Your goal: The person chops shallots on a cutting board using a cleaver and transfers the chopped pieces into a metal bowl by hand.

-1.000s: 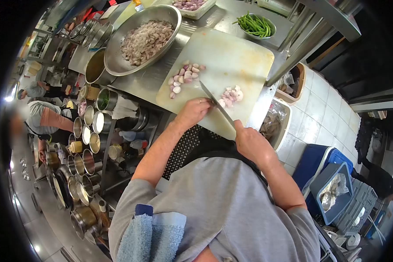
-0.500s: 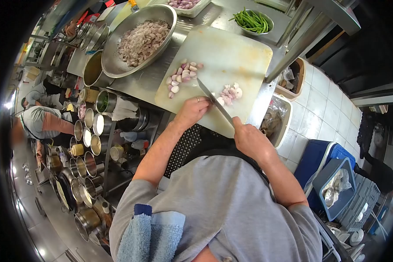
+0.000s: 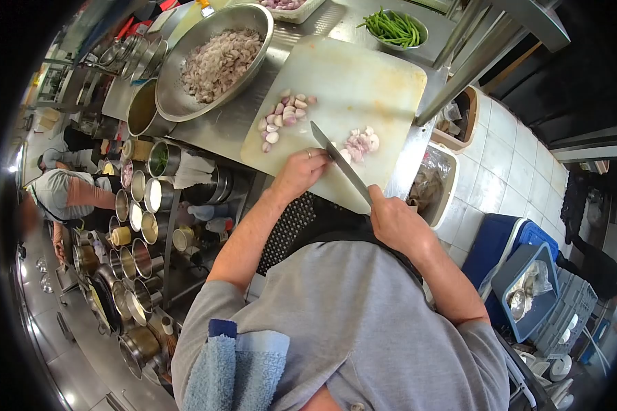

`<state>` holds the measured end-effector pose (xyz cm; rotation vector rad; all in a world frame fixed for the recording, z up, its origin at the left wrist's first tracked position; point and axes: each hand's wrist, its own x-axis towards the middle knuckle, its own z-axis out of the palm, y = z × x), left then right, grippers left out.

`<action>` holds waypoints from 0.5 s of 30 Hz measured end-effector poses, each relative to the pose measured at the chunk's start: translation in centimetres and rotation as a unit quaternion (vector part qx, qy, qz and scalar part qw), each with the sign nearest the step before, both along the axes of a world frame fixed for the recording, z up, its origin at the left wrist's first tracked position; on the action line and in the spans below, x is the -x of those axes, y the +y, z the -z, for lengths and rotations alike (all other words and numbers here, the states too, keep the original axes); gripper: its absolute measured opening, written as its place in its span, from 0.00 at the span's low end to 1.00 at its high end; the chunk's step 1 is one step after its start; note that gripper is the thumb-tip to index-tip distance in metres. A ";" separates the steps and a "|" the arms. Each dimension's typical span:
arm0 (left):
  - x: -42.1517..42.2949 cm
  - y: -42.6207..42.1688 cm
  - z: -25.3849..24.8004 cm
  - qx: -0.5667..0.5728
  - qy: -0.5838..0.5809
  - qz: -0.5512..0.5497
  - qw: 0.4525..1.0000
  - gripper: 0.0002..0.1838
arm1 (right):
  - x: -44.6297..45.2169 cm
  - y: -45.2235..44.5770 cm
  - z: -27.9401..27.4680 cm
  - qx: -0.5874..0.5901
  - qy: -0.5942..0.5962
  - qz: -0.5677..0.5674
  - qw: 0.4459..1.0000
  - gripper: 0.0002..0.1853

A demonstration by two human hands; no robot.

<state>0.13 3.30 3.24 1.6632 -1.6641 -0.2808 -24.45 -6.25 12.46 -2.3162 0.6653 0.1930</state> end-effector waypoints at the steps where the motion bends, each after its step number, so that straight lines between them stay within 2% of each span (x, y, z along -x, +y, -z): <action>1: -0.1 0.0 0.0 -0.004 -0.001 0.000 1.000 0.09 | -0.2 0.0 0.5 0.000 0.003 -0.001 1.000 0.16; 4: -0.1 -0.1 0.1 -0.002 0.002 0.003 1.000 0.08 | -1.2 -0.7 0.9 0.004 -0.006 0.001 1.000 0.15; 7: -0.3 0.0 0.1 0.019 -0.008 0.011 1.000 0.08 | -0.7 -0.4 -1.0 -0.004 0.005 0.006 1.000 0.15; 15: -0.1 0.0 -0.1 -0.005 0.001 0.011 1.000 0.07 | -1.4 -0.7 1.3 -0.007 -0.010 0.029 1.000 0.14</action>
